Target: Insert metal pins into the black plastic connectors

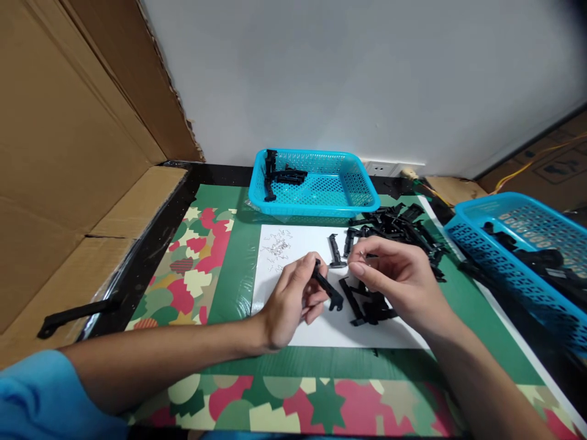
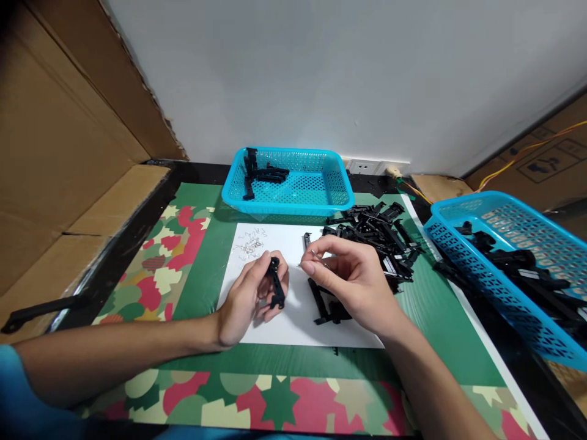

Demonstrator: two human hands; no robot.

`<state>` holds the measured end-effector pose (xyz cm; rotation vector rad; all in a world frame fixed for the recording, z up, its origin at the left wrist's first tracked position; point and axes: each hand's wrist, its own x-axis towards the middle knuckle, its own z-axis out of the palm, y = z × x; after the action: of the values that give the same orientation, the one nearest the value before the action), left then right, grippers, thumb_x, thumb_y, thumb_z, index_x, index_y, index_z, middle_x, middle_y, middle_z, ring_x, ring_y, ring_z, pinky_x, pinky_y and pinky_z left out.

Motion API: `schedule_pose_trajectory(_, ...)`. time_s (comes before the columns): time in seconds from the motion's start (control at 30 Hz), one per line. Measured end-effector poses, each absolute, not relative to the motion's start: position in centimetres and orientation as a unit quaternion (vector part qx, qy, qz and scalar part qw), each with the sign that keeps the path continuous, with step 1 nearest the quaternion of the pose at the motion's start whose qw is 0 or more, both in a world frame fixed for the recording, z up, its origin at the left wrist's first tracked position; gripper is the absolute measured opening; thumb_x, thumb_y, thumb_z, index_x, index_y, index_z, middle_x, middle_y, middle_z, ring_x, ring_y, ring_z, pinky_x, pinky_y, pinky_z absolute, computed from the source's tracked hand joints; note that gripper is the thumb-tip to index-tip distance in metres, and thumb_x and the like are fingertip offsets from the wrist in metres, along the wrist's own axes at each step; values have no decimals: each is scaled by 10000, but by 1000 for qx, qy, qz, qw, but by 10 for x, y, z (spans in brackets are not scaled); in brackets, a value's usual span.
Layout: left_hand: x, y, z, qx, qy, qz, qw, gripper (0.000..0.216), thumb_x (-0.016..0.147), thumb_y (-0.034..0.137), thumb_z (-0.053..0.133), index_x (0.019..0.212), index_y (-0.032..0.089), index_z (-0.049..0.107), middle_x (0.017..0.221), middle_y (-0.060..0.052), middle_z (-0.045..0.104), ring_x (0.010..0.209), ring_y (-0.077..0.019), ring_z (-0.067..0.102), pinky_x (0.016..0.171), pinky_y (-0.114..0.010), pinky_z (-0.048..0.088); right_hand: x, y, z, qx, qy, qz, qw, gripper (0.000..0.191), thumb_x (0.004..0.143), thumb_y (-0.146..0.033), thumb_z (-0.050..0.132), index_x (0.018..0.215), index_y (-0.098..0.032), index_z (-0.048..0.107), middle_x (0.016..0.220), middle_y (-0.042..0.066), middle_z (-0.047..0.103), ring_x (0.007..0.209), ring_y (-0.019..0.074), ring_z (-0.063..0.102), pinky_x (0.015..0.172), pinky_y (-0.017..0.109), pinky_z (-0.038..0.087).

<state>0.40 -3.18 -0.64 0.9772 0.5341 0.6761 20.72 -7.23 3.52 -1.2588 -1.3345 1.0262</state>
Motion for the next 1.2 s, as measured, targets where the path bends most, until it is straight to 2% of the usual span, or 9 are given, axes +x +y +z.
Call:
schedule_pose_trajectory(0.1, 3, -30, -8, 477, 262, 331, 771, 448, 1059, 627, 515, 917, 203, 551, 708, 25, 470, 583, -116, 440, 460, -196, 288, 207, -78, 34, -497, -558, 387, 540, 115, 982, -331, 807, 945, -238, 749, 831, 21, 639, 600, 125, 496, 476, 257, 369)
schedule_pose_trajectory(0.2, 3, -29, -9, 505, 282, 331, 746, 415, 1080, 569, 538, 938, 187, 616, 695, 43, 370, 597, -113, 342, 504, -216, 269, 205, -85, 34, -478, -593, 331, 557, 55, 1006, -292, 769, 964, -262, 748, 833, 35, 644, 676, 171, 575, 514, 291, 416)
schedule_pose_trajectory(0.37, 4, -28, -8, 475, 303, 356, 745, 372, 1066, 536, 634, 1319, 263, 641, 761, 47, 396, 618, -116, 306, 492, -200, 242, 202, -87, 36, -501, -604, 286, 550, 60, 995, -271, 777, 937, -261, 766, 830, 45, 678, 692, 186, 617, 523, 302, 462)
schedule_pose_trajectory(0.5, 6, -25, -9, 482, 300, 379, 731, 358, 1053, 503, 676, 1280, 229, 719, 787, 45, 401, 573, -79, 285, 456, -195, 208, 204, -82, 35, -551, -542, 296, 561, 99, 965, -317, 828, 918, -243, 781, 811, 24, 683, 541, 112, 513, 430, 267, 366)
schedule_pose_trajectory(0.63, 9, -25, -11, 464, 279, 377, 751, 460, 1040, 482, 707, 1424, 231, 674, 922, 0, 558, 574, -65, 306, 422, -186, 231, 208, -78, 31, -566, -499, 302, 582, 160, 934, -361, 869, 908, -217, 804, 765, 23, 684, 488, 77, 393, 412, 269, 259)
schedule_pose_trajectory(0.73, 10, -27, -11, 466, 270, 371, 757, 464, 1036, 511, 717, 1377, 198, 680, 1001, -43, 655, 577, -62, 373, 407, -176, 257, 210, -75, 28, -560, -474, 324, 596, 181, 937, -377, 867, 921, -207, 806, 779, 36, 711, 489, 70, 370, 430, 271, 238)
schedule_pose_trajectory(0.87, 9, -28, -10, 484, 268, 359, 752, 446, 1034, 520, 728, 1275, 145, 708, 873, -48, 721, 533, -50, 431, 432, -173, 278, 209, -74, 28, -536, -455, 373, 606, 179, 956, -374, 849, 915, -210, 789, 784, 32, 728, 481, 55, 345, 435, 258, 233)
schedule_pose_trajectory(1.03, 8, -28, -10, 499, 279, 372, 731, 429, 972, 530, 809, 1103, 128, 738, 825, -43, 725, 524, -42, 462, 449, -180, 291, 206, -74, 28, -514, -451, 420, 597, 150, 984, -352, 819, 946, -215, 769, 780, 23, 732, 486, 55, 339, 434, 246, 218)
schedule_pose_trajectory(1.2, 8, -28, -9, 496, 306, 375, 721, 495, 909, 545, 867, 1162, 145, 722, 702, 15, 669, 436, -43, 422, 405, -185, 277, 205, -74, 26, -532, -473, 401, 577, 159, 981, -362, 819, 950, -217, 765, 787, 29, 744, 485, 67, 364, 423, 246, 231)
